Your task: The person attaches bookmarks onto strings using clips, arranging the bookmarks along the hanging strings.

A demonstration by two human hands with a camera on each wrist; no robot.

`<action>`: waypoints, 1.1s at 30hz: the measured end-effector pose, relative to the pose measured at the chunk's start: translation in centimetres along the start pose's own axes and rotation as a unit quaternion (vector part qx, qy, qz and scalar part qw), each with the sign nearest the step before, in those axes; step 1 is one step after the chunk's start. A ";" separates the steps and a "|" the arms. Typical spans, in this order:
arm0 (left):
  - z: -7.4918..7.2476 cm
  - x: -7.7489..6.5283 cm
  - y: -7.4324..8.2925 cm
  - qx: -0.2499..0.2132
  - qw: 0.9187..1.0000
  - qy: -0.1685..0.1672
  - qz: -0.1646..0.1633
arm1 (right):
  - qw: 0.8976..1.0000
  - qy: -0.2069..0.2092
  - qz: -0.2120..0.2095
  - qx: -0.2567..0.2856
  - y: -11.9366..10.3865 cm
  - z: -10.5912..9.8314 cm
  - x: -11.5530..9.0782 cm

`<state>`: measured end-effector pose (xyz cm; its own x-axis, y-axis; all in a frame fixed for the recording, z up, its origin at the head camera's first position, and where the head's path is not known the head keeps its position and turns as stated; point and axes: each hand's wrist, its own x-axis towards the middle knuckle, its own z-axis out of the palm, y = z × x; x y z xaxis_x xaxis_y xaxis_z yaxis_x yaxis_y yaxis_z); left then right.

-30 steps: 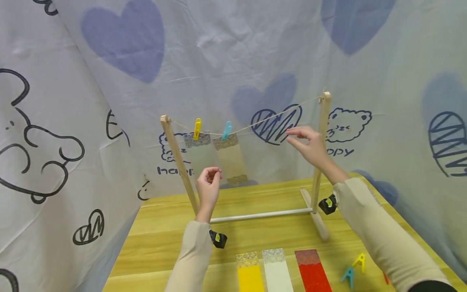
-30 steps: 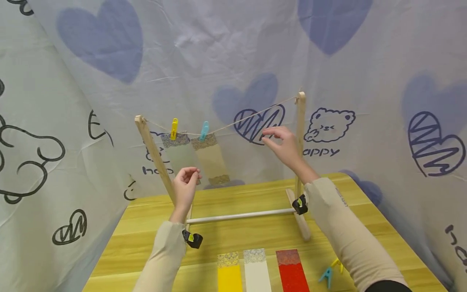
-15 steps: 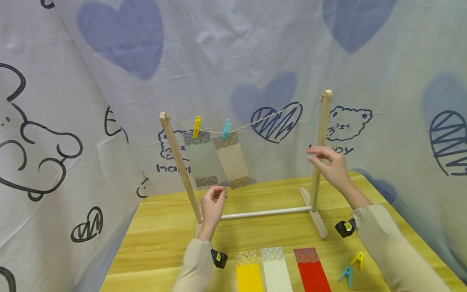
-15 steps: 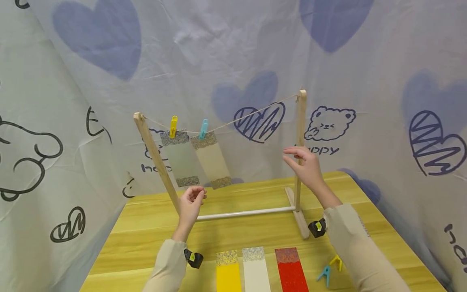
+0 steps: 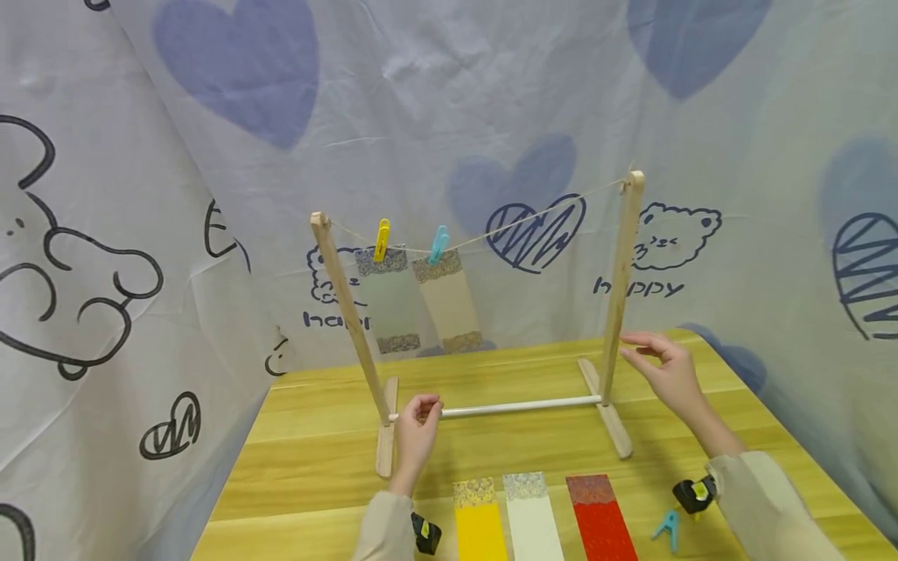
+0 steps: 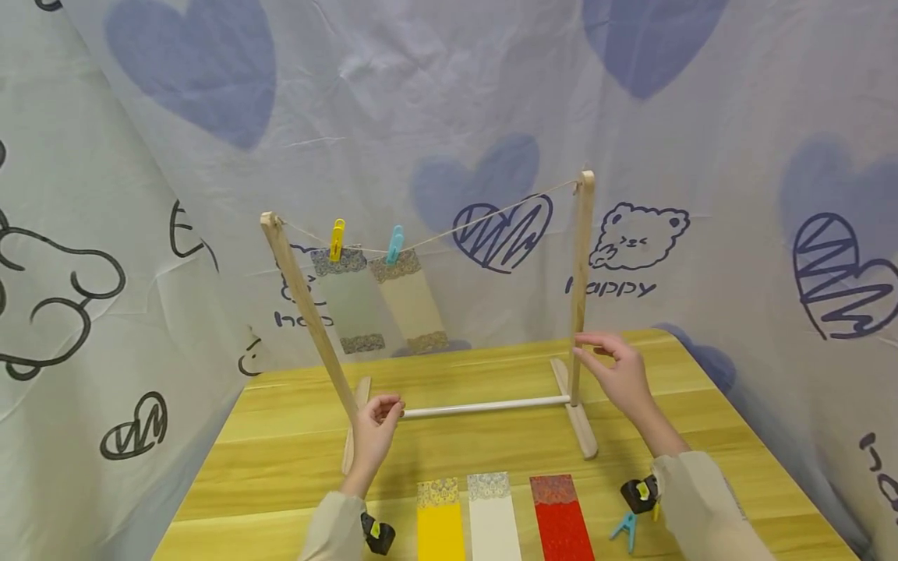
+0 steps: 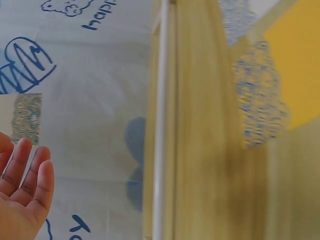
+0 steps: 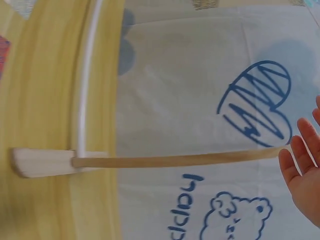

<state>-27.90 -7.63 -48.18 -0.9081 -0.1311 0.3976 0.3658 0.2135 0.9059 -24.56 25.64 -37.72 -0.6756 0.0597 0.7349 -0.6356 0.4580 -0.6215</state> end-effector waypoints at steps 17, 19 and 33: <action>-1.3 -4.5 -2.9 0.225 0.949 -0.201 0.089 | 0.982 -0.132 0.126 0.040 5.9 -2.4 -9.0; -1.4 -4.9 -3.3 0.254 0.931 -0.237 0.108 | 0.978 -0.149 0.139 0.042 6.3 -2.7 -10.0; -1.8 -7.1 -4.4 0.378 0.820 -0.419 0.092 | 0.946 -0.264 0.115 0.150 9.1 -5.1 -15.7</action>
<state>-22.67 -9.38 -54.79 -0.7884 0.6150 -0.0103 0.5692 0.7358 0.3668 -17.82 33.34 -53.53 -0.8512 -0.3608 0.3811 -0.4722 0.2096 -0.8562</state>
